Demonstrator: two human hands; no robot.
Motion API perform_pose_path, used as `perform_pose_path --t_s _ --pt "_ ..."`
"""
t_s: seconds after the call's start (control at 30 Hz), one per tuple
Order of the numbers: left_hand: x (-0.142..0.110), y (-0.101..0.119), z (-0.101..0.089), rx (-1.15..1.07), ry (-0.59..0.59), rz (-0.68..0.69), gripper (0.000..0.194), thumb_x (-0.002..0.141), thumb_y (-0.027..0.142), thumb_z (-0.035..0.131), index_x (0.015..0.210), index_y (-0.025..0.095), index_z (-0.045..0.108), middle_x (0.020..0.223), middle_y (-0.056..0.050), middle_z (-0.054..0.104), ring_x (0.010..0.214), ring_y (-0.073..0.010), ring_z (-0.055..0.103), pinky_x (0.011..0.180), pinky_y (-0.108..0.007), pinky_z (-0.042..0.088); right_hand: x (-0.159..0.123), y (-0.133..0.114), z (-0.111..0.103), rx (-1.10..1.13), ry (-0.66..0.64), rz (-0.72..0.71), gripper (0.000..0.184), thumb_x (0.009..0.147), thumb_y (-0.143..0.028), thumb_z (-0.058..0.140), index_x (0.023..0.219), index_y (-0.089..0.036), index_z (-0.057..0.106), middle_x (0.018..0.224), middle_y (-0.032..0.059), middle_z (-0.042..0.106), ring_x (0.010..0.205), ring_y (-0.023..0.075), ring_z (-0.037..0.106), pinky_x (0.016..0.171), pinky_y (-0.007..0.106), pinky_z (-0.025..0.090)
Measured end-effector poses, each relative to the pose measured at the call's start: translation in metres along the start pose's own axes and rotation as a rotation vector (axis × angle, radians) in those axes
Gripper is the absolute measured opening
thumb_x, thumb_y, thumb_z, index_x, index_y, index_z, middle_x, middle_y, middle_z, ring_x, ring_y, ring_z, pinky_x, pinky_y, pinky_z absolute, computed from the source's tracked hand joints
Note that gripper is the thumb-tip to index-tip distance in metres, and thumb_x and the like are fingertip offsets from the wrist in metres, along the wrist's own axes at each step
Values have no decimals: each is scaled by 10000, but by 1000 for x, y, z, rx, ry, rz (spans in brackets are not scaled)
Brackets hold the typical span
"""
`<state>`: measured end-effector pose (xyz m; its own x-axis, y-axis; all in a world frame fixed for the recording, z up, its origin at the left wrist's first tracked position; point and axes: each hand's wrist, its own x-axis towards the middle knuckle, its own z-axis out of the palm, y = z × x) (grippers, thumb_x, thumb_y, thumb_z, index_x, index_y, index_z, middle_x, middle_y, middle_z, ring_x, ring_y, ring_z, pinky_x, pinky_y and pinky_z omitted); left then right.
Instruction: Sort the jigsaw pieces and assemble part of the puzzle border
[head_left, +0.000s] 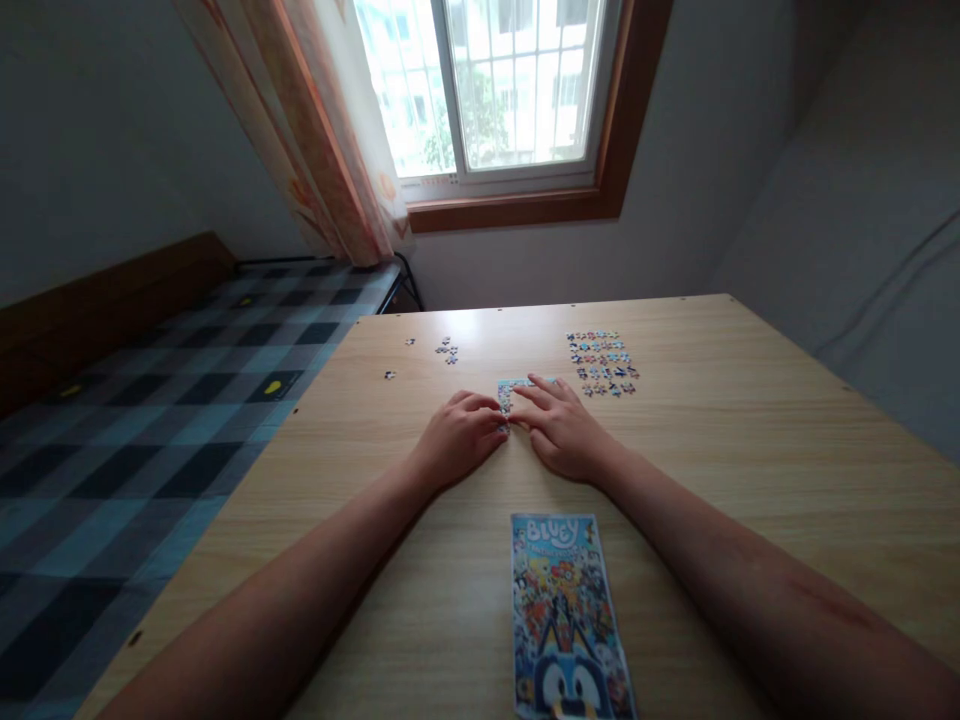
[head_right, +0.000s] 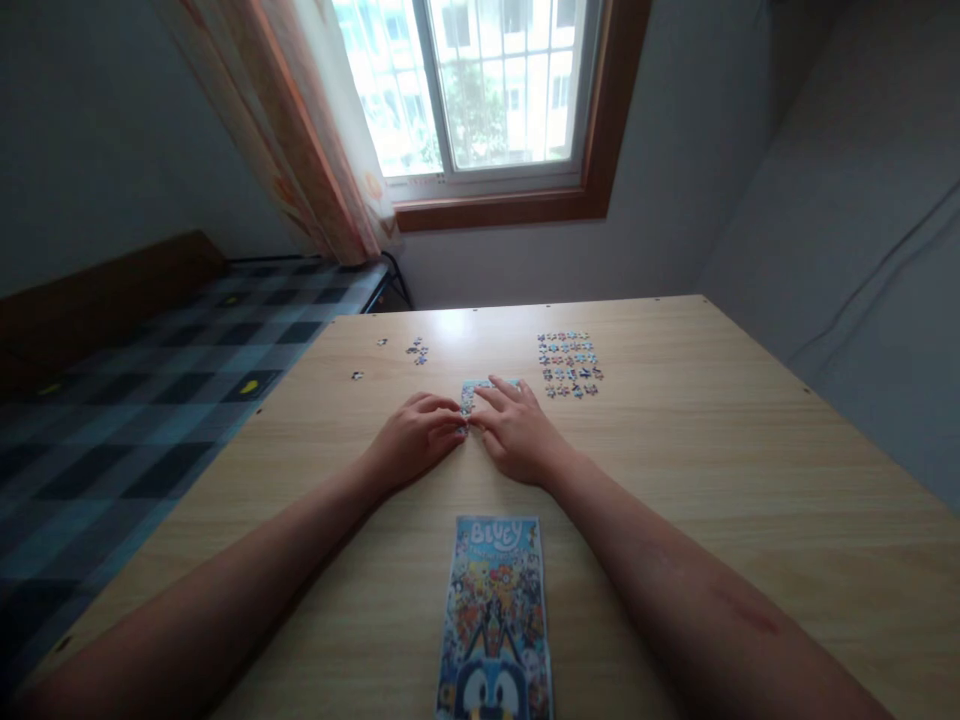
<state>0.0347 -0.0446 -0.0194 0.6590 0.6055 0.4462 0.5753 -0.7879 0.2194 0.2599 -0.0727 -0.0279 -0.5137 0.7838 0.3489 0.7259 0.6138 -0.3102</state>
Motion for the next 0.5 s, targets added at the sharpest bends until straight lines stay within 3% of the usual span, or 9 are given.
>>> perform_pose_path --t_s 0.33,0.5 --pt "0 7 -3 5 -12 -26 141 911 336 657 954 253 762 1035 11 760 924 -200 651 872 -371 541 0 -2 0 13 8 5 405 848 -109 514 1170 -275 696 1485 59 478 1446 308 284 1157 640 208" --pt "-2 8 -5 -12 35 -74 112 879 320 684 931 235 735 1015 -12 752 927 -206 648 870 -371 537 -2 1 -1 32 192 6 444 849 -102 468 1210 -257 675 1523 68 430 1446 297 289 1161 634 206"
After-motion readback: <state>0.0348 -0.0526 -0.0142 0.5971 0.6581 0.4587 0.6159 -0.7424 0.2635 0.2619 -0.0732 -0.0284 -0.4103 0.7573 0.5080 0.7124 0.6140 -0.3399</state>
